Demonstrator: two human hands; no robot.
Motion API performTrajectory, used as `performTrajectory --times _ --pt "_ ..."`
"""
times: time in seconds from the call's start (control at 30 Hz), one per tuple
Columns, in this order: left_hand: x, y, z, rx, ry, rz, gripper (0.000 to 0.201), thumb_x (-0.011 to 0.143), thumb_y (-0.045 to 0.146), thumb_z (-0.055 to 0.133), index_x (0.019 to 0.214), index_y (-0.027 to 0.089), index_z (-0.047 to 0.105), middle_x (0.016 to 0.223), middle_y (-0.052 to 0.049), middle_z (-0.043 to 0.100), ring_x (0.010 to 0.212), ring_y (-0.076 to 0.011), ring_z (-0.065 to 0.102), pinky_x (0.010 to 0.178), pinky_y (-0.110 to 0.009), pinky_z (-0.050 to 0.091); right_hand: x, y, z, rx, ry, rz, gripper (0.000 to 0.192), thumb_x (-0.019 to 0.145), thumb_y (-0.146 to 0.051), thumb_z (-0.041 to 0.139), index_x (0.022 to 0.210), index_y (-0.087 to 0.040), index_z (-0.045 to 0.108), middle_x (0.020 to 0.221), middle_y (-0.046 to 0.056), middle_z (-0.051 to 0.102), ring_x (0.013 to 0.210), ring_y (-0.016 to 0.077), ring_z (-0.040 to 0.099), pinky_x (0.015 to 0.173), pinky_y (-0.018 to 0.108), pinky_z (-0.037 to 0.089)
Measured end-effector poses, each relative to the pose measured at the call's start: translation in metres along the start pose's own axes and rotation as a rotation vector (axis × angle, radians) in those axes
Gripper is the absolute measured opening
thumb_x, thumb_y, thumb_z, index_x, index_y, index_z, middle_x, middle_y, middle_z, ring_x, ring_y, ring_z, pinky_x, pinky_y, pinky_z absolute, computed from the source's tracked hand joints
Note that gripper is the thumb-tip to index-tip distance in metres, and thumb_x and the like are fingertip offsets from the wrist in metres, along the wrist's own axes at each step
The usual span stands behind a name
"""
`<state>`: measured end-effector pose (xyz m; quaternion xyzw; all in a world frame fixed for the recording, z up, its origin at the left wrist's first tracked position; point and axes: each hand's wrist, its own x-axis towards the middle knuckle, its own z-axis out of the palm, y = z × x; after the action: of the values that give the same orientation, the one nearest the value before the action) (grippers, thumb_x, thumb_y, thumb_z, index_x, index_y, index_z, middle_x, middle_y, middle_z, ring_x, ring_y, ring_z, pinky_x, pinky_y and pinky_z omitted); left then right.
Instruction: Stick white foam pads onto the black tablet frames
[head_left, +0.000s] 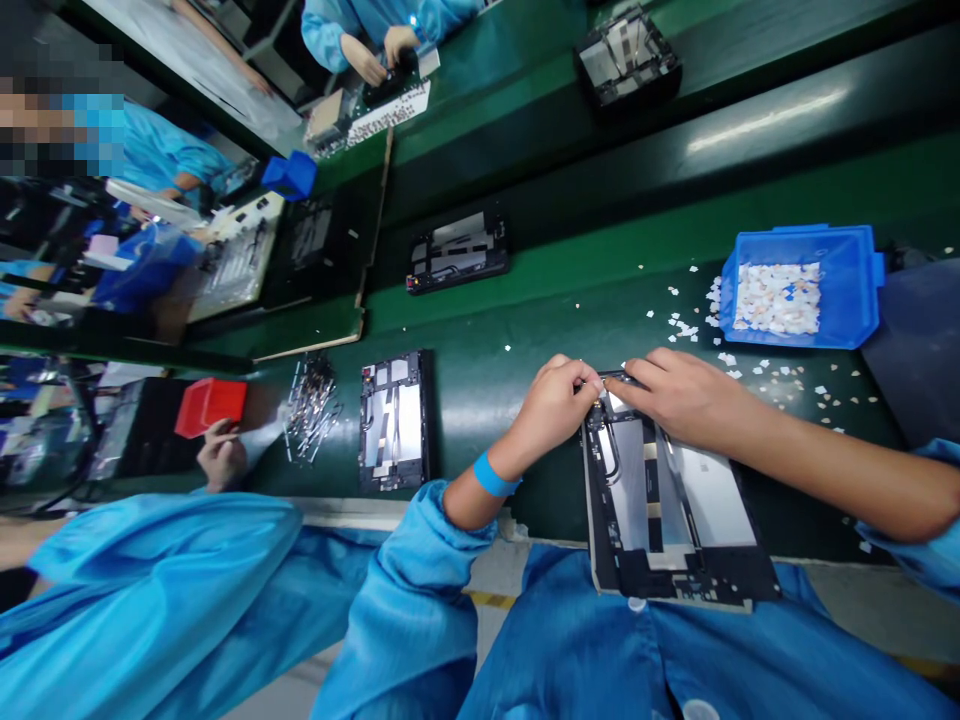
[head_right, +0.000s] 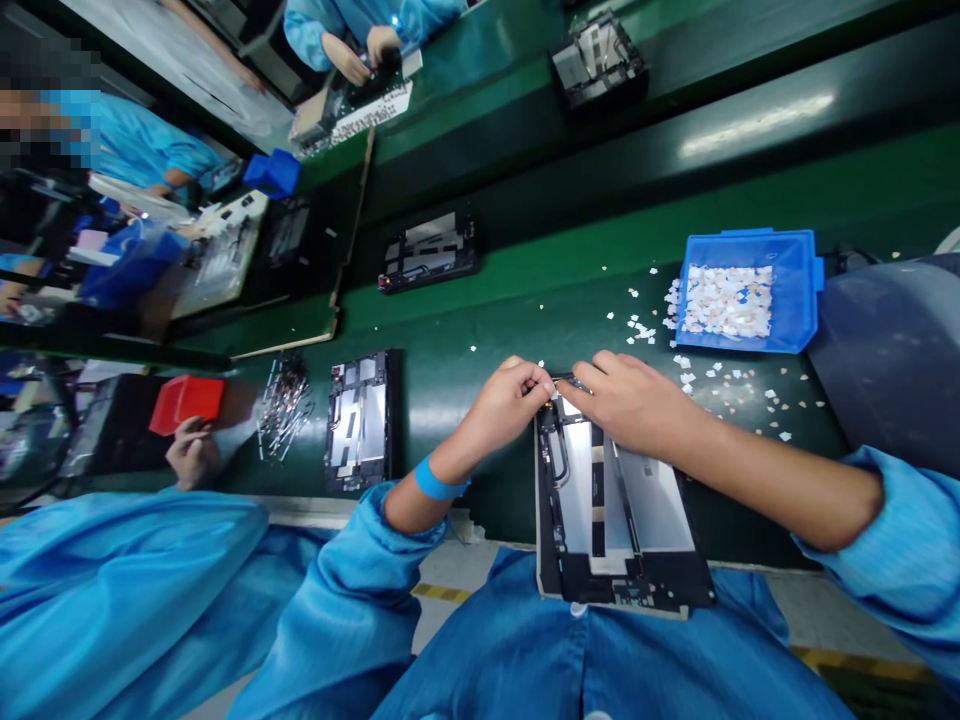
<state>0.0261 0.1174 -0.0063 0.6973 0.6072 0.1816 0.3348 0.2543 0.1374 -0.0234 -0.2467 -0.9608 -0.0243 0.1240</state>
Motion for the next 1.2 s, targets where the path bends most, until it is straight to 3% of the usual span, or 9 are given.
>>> performTrajectory --times 0.3,0.5,0.73,1.2 --pt "-0.004 -0.002 0.008 0.007 0.087 0.027 0.015 0.095 0.013 0.063 0.082 0.020 0.067 0.084 -0.001 0.063 0.090 -0.0185 0.059 0.084 -0.032 0.047 0.001 0.000 -0.001 -0.009 0.005 -0.004 0.037 0.097 -0.010 0.054 0.131 -0.016 0.068 0.100 0.010 0.065 0.087 0.0241 0.046 0.071 0.036 0.032" --pt "-0.004 -0.003 0.002 -0.114 0.016 0.012 0.015 0.094 0.012 0.061 0.083 0.019 0.065 0.085 -0.001 0.063 0.087 -0.0172 0.059 0.080 -0.030 0.047 0.002 0.000 -0.003 -0.015 -0.019 -0.008 0.037 0.097 -0.013 0.057 0.131 -0.017 0.068 0.100 0.010 0.065 0.088 0.0247 0.046 0.070 0.036 0.030" --pt "-0.003 0.002 0.005 0.060 0.039 0.021 0.015 0.096 0.014 0.060 0.083 0.021 0.065 0.088 -0.002 0.065 0.093 -0.0192 0.060 0.087 -0.033 0.046 0.002 -0.001 -0.004 -0.004 -0.017 0.003 0.037 0.097 -0.010 0.053 0.131 -0.016 0.068 0.100 0.011 0.066 0.087 0.0238 0.047 0.070 0.036 0.029" --pt "-0.012 0.007 0.014 0.174 0.108 -0.006 0.010 0.099 0.016 0.058 0.091 0.022 0.062 0.097 -0.004 0.062 0.101 -0.0217 0.059 0.092 -0.036 0.045 0.001 -0.001 -0.003 -0.003 -0.016 -0.002 0.040 0.099 -0.012 0.052 0.138 -0.017 0.064 0.101 0.010 0.066 0.088 0.0242 0.047 0.070 0.036 0.028"
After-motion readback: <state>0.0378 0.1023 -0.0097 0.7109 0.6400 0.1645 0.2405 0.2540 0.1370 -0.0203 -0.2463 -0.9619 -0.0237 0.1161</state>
